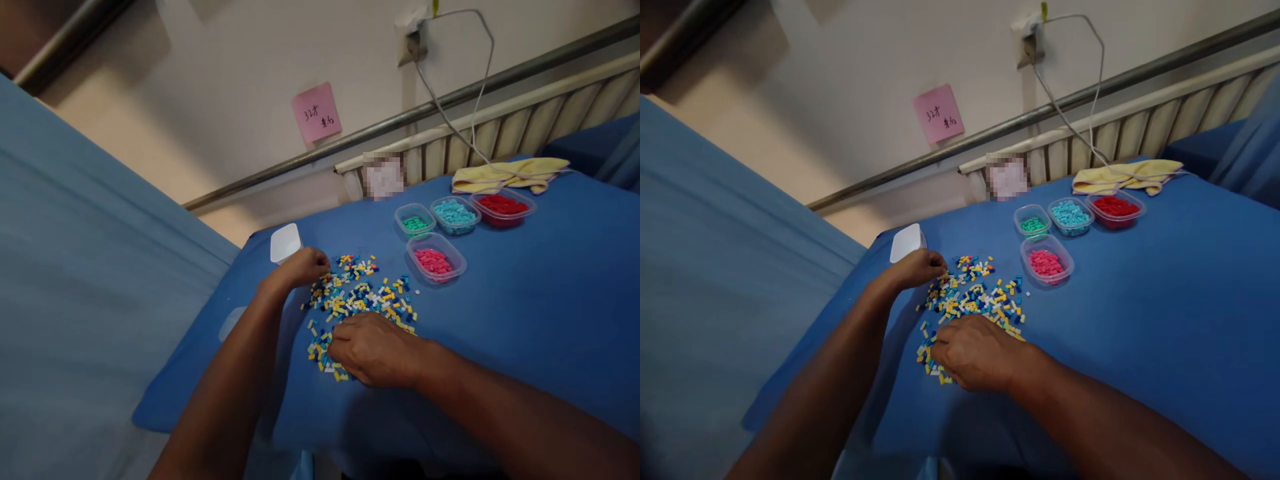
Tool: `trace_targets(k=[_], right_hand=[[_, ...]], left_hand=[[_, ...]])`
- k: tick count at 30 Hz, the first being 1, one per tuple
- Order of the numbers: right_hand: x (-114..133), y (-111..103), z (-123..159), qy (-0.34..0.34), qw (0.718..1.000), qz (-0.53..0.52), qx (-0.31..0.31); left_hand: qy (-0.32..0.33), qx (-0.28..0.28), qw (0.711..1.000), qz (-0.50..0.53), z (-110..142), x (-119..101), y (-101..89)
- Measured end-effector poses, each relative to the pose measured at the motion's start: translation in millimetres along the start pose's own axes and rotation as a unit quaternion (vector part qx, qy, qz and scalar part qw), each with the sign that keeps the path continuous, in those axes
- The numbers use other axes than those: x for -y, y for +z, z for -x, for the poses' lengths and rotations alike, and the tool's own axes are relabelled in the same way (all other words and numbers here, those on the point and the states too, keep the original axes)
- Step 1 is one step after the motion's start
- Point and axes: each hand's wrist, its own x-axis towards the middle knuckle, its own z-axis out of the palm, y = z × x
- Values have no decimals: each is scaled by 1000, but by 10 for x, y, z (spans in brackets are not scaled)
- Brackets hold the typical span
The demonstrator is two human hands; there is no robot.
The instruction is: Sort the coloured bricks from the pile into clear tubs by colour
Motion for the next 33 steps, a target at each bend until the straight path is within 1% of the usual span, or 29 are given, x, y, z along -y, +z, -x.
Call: trace_targets(k=[2,4,6,8,12,19,26,28,29,31,33], right_hand=[[2,3,2,-4,1000,-4,2],[-4,-5,12,2,1000,-4,5],[-12,-15,26,15,1000,-4,8],[-18,-17,38,26,1000,-5,9],[-20,-11,41,28,999,-3,14],[-13,-51,25,16,999,-7,38],[-12,-41,22,18,999,-6,27],[-17,-32,24,15,1000,-3,27],[-19,-29,25,13,1000,-2,28],[-23,-30,27,12,999,-3,32],[-23,-43,25,14,999,-4,36]], left_hand=[[-29,0,1000,-11,59,56,135],[-46,-13,999,-21,92,47,251],[-57,-25,997,-39,105,16,327],[-73,-29,995,-63,109,-14,360],[-93,-26,990,-100,113,-51,337],[-81,-19,987,-135,106,-111,290],[-76,-10,982,-172,60,-184,237],[-56,-30,984,-164,18,-224,221],[-36,-45,986,-157,-10,-254,219],[19,-69,987,-142,-76,-330,230],[69,-67,985,-141,-144,-407,256]])
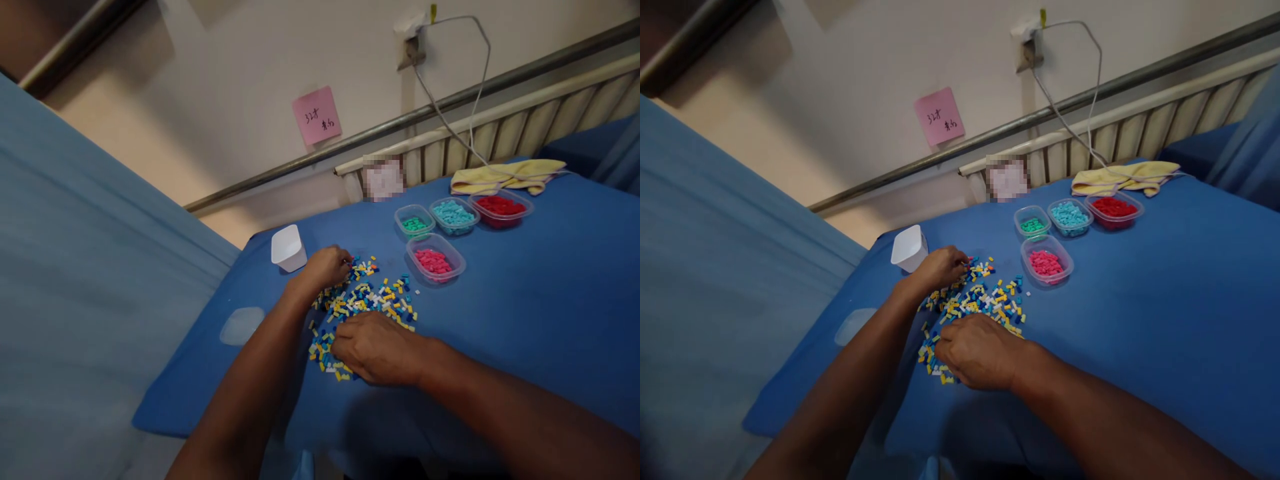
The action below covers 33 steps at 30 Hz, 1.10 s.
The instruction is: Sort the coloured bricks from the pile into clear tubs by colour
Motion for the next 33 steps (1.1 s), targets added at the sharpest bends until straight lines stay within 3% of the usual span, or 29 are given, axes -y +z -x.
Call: trace_targets(k=[4,9,14,17,20,22,24,27,30,33], right_hand=[[7,-36,-13,9,1000,-6,4],[9,-16,-34,-2,1000,-6,0],[30,-3,-61,-17,1000,0,2],[55,-4,-76,-23,1000,2,3],[62,15,-75,-21,1000,5,-6],[52,32,-65,-14,1000,7,-11],[39,44,-54,-9,1000,10,-16],[34,45,-50,-13,999,15,-33],[60,31,-62,-24,999,10,-36],[97,21,-72,-26,999,5,-29]], left_hand=[[42,22,999,-12,-94,-75,44],[11,18,1000,-1,-104,-56,71],[-14,-13,993,118,-125,-62,10],[16,-58,967,247,-226,-229,-115],[91,-87,925,359,-378,-548,-303],[134,-95,904,396,-482,-740,-421],[150,-101,905,385,-573,-813,-487],[108,-103,946,288,-651,-635,-435],[17,-45,989,137,-619,-280,-232],[-34,14,997,62,-495,-32,-6]])
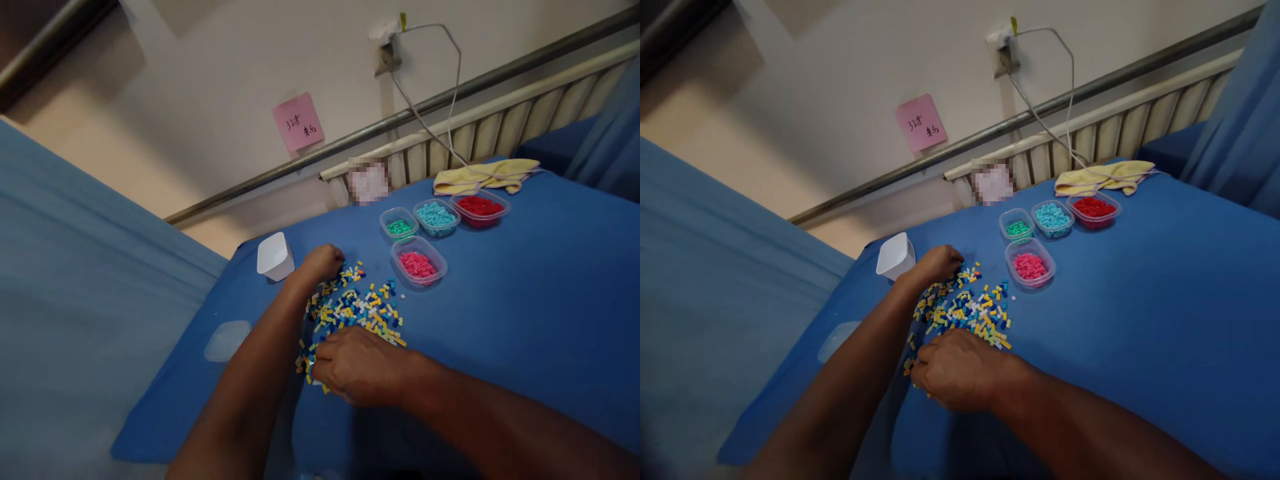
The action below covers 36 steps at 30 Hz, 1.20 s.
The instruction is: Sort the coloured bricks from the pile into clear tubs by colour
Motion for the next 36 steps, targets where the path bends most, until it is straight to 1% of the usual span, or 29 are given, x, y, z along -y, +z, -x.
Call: trace_targets(k=[3,6,8,10,12,15,17,19,22,25,28,29,31,33,34,36], right_hand=[[16,9,1,-2,1000,0,5],[4,28,12,-2,1000,3,10],[-8,38,20,-2,1000,4,12],[-16,45,25,-4,1000,3,9],[-16,51,28,-5,1000,1,7],[-6,62,29,-6,1000,2,6],[1,70,28,-8,1000,0,5],[6,75,25,-9,1000,0,4],[13,76,18,-10,1000,6,3],[14,68,8,-6,1000,8,2],[-2,56,8,-9,1000,3,9],[-14,52,14,-8,1000,2,11],[-49,43,36,1,1000,3,21],[-89,28,65,18,999,3,30],[-106,18,79,26,999,3,31],[-121,-6,94,31,999,3,20]], left_hand=[[-15,-4,1000,-3,132,90,131],[-22,-21,1000,3,240,113,175],[-29,-38,998,32,296,160,189],[-39,-56,993,101,344,244,214],[-44,-71,978,192,388,344,257],[-28,-89,955,283,462,459,336],[-8,-97,942,320,518,481,378],[10,-105,927,361,571,456,397],[29,-117,897,424,617,339,367],[51,-107,876,467,577,110,260],[79,-78,870,480,422,-262,109],[97,-75,864,488,350,-405,58],[148,-91,854,490,205,-672,-30],[189,-115,861,458,95,-845,-88],[195,-128,867,441,67,-877,-103],[178,-152,882,408,86,-824,-102]])
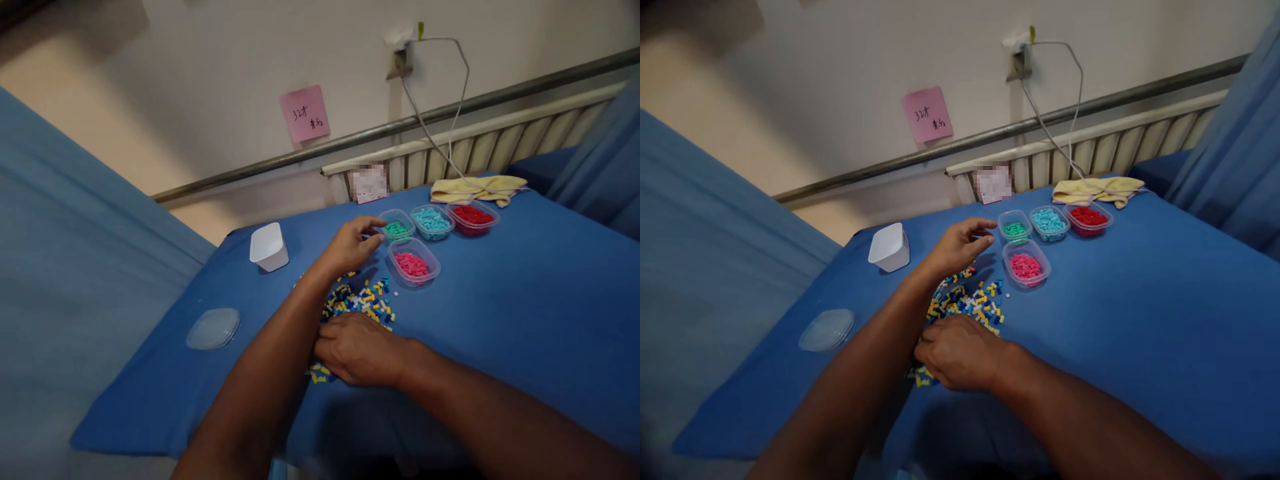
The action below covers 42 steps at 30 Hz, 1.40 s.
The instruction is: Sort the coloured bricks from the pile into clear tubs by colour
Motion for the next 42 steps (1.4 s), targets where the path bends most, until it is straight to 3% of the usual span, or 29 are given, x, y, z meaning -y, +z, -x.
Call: trace_targets(k=[2,5,7,10,14,17,20,22,28,32,37,40,42], right_hand=[[14,-21,1,-4,1000,-4,-10],[52,-35,-8,3,999,-33,-21],[39,-28,2,57,996,-44,-43],[-93,-11,66,199,978,-19,-52],[-323,-4,205,302,953,5,-1],[-343,29,276,265,964,10,29],[-283,113,272,200,977,20,68],[-282,162,221,203,975,37,82],[-356,103,34,273,952,70,118],[-119,18,134,244,961,51,122],[165,-118,419,204,976,49,61],[61,-285,686,229,968,98,-25],[-106,-423,910,277,946,148,-78]], left_hand=[[-23,-20,998,-50,154,87,-137],[-49,-2,986,-158,551,274,-428],[-77,23,970,-231,871,395,-608],[-153,58,935,-314,1361,478,-764],[-208,88,914,-337,1910,291,-672],[-164,115,923,-329,2171,75,-425],[-128,142,930,-315,2254,8,-206],[-131,132,929,-321,2214,62,-153],[-160,105,921,-340,2034,186,-255],[-93,139,940,-297,2180,28,-222],[-65,131,944,-295,2379,-95,-162],[-79,114,940,-313,2356,-67,-257],[-85,92,938,-324,2271,-22,-391]])
